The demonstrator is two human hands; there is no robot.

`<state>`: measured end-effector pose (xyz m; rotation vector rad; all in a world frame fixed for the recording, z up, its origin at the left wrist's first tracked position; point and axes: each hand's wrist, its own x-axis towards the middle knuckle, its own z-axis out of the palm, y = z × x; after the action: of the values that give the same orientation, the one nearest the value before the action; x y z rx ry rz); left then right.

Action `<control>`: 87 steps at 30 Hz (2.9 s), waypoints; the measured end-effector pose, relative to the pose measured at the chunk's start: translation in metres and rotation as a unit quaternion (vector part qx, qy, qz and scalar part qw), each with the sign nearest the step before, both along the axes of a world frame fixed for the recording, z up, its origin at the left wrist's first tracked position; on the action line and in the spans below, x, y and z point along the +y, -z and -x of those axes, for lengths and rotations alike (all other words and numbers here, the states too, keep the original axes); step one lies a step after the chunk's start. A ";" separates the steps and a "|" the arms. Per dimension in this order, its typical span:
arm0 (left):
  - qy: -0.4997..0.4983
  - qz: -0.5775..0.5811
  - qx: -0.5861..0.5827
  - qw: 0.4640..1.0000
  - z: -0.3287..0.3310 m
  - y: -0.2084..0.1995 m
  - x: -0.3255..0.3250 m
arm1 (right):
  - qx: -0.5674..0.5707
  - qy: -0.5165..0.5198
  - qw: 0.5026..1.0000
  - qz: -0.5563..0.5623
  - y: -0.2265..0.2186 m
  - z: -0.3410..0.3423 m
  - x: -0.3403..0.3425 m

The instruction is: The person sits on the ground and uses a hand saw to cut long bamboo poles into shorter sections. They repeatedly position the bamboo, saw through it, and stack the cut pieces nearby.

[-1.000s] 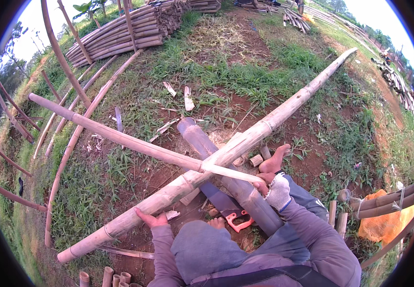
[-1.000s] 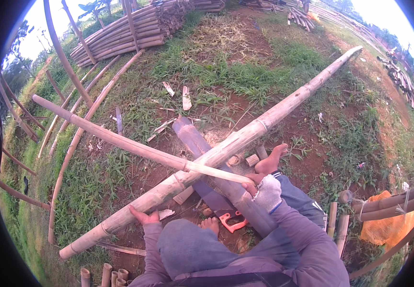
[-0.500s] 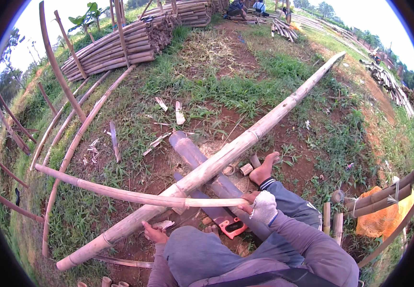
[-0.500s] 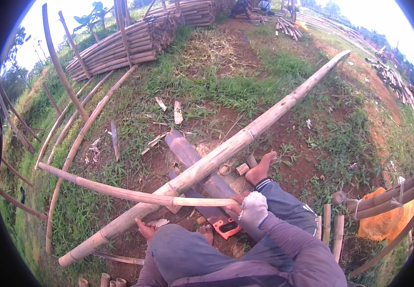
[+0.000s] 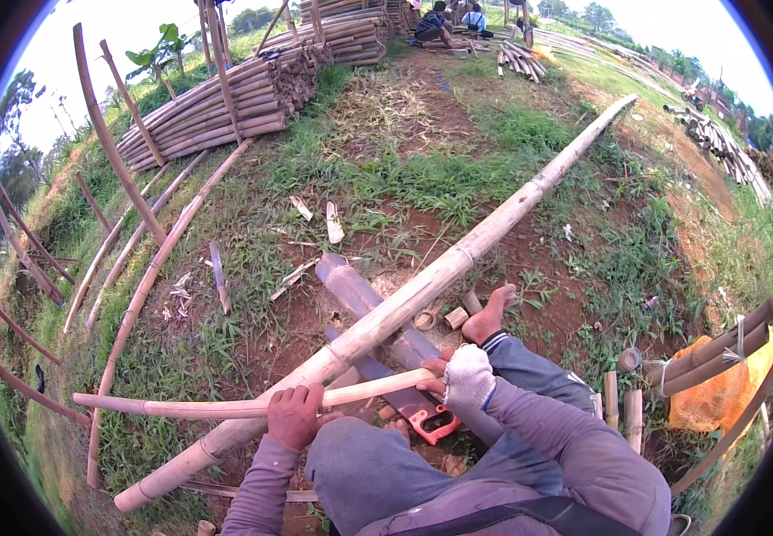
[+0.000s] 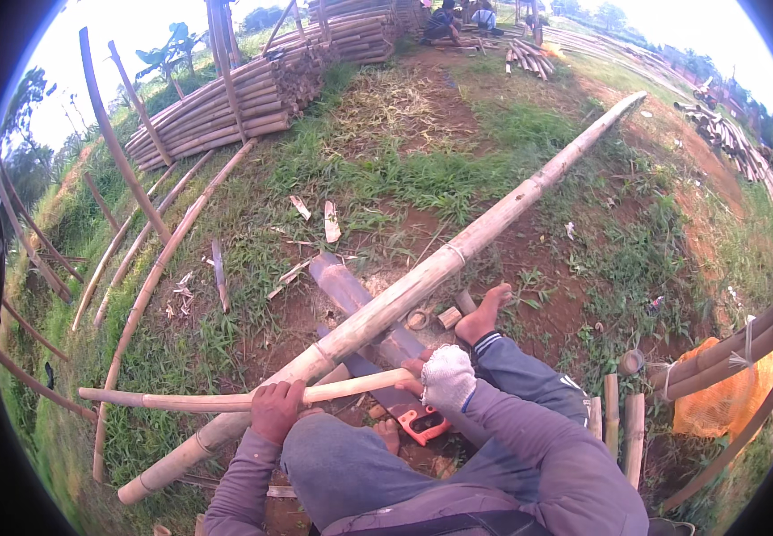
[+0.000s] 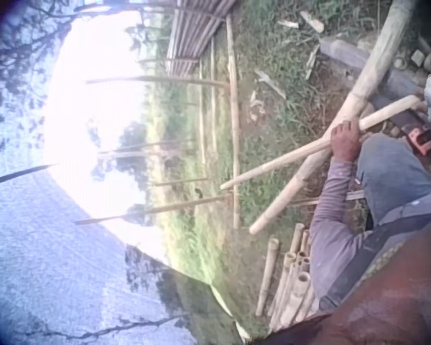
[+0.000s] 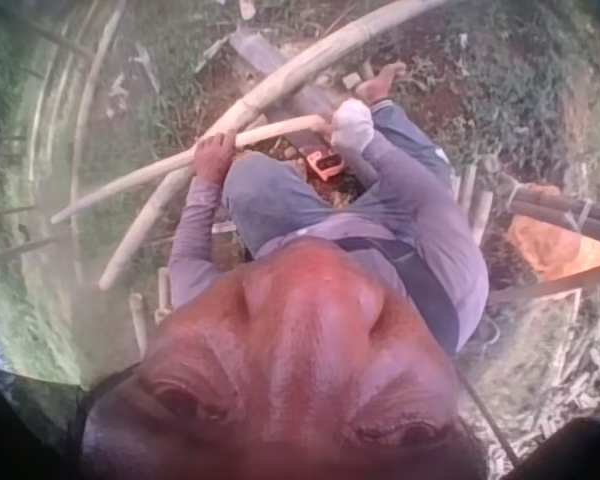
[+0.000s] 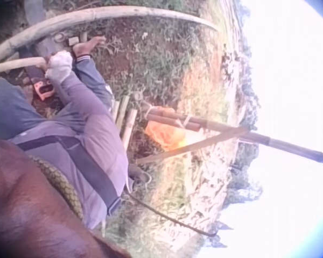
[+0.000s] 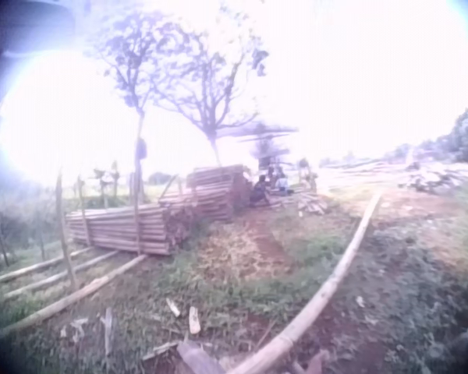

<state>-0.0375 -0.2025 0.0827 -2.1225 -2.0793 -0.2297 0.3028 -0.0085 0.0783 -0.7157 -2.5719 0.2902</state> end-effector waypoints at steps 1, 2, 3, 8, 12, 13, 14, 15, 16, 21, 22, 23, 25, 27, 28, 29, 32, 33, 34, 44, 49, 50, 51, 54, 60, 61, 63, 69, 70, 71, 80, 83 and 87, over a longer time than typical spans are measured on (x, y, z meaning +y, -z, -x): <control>0.012 -0.001 0.009 1.000 0.002 0.000 0.000 | 0.003 -0.006 1.000 -0.008 0.004 -0.002 0.001; 0.024 -0.002 0.018 1.000 0.003 0.001 0.002 | 0.005 -0.012 1.000 -0.016 0.007 -0.003 0.002; 0.030 0.000 0.027 0.999 0.006 0.002 -0.001 | 0.004 -0.022 1.000 -0.009 0.009 0.000 0.002; 0.031 0.053 0.015 0.998 0.020 0.028 -0.009 | -0.027 -0.023 0.999 -0.028 0.012 0.004 -0.002; 0.033 0.071 0.000 0.997 0.043 0.008 -0.018 | 0.068 0.094 0.993 -0.027 -0.003 -0.018 -0.012; 0.006 0.095 -0.008 0.995 0.046 0.004 -0.016 | 0.062 0.144 0.988 -0.012 0.016 -0.036 -0.003; -0.005 0.100 -0.016 0.995 0.054 0.004 -0.018 | 0.042 0.191 0.980 0.024 0.034 -0.056 0.006; -0.021 0.107 -0.020 0.994 0.066 0.006 -0.026 | -0.002 0.242 0.970 0.031 0.048 -0.074 0.012; -0.039 0.113 -0.023 0.993 0.077 0.007 -0.033 | -0.045 0.290 0.955 0.038 0.057 -0.090 0.016; -0.031 0.071 -0.011 0.997 0.090 0.014 -0.039 | -0.311 0.406 0.846 0.149 0.077 -0.170 0.016; -0.029 0.073 -0.006 0.997 0.093 0.015 -0.036 | -0.315 0.408 0.843 0.151 0.079 -0.170 0.014; -0.029 0.074 -0.001 0.997 0.096 0.015 -0.033 | -0.319 0.410 0.841 0.151 0.081 -0.166 0.011; -0.043 0.075 0.004 0.996 0.100 0.017 -0.034 | -0.331 0.401 0.845 0.127 0.075 -0.152 0.011; -0.046 0.085 -0.001 0.995 0.103 0.021 -0.028 | -0.329 0.409 0.840 0.140 0.075 -0.151 0.011; -0.050 0.089 -0.005 0.995 0.104 0.021 -0.026 | -0.329 0.410 0.838 0.144 0.075 -0.150 0.012; -0.038 0.099 -0.003 0.994 0.103 0.019 -0.022 | -0.321 0.414 0.844 0.114 0.082 -0.157 0.010; -0.042 0.110 -0.013 0.993 0.109 0.016 -0.022 | -0.336 0.406 0.844 0.102 0.086 -0.157 0.010; -0.050 0.098 -0.015 0.994 0.111 0.014 -0.023 | -0.334 0.404 0.846 0.097 0.079 -0.152 0.009; -0.054 0.098 -0.017 0.994 0.113 0.015 -0.026 | -0.338 0.404 0.845 0.088 0.081 -0.151 0.010; -0.066 0.093 -0.040 0.993 0.129 0.026 -0.047 | -0.327 0.421 0.841 0.089 0.077 -0.147 0.011; -0.062 0.079 -0.022 0.995 0.138 0.037 -0.054 | -0.331 0.421 0.839 0.098 0.068 -0.139 0.010; -0.061 0.076 -0.028 0.995 0.137 0.039 -0.056 | -0.334 0.421 0.838 0.097 0.067 -0.139 0.010; -0.059 0.073 -0.033 0.995 0.134 0.039 -0.056 | -0.336 0.423 0.836 0.098 0.068 -0.139 0.009; -0.058 0.073 -0.035 0.995 0.122 0.041 -0.057 | -0.343 0.422 0.832 0.110 0.066 -0.138 0.008; -0.056 0.082 -0.064 0.993 0.100 0.059 -0.060 | -0.324 0.426 0.837 0.115 0.069 -0.139 0.008; -0.055 0.084 -0.071 0.992 0.088 0.053 -0.058 | -0.324 0.428 0.835 0.117 0.070 -0.141 0.009; -0.062 0.106 -0.081 0.989 0.076 0.064 -0.062 | -0.322 0.428 0.835 0.122 0.073 -0.143 0.009; -0.017 0.102 -0.070 0.992 0.044 0.101 -0.053 | -0.314 0.425 0.840 0.126 0.069 -0.146 0.008; -0.006 0.086 -0.087 0.993 0.047 0.114 -0.052 | -0.312 0.421 0.843 0.122 0.071 -0.145 0.009; 0.005 0.070 -0.104 0.992 0.049 0.128 -0.050 | -0.310 0.418 0.846 0.118 0.074 -0.144 0.010; -0.061 0.134 -0.013 0.989 0.024 0.140 0.011 | -0.313 0.428 0.841 0.109 0.081 -0.152 0.009; -0.070 0.103 0.007 0.992 0.029 0.163 0.008 | -0.310 0.421 0.845 0.115 0.078 -0.146 0.009; -0.050 0.135 -0.012 0.990 0.015 0.160 0.007 | -0.299 0.425 0.847 0.112 0.077 -0.153 0.008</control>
<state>-0.0528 -0.1955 -0.0775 -2.1564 -2.3394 0.0432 0.4554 -0.0001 0.0014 -2.2168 -2.4246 0.0662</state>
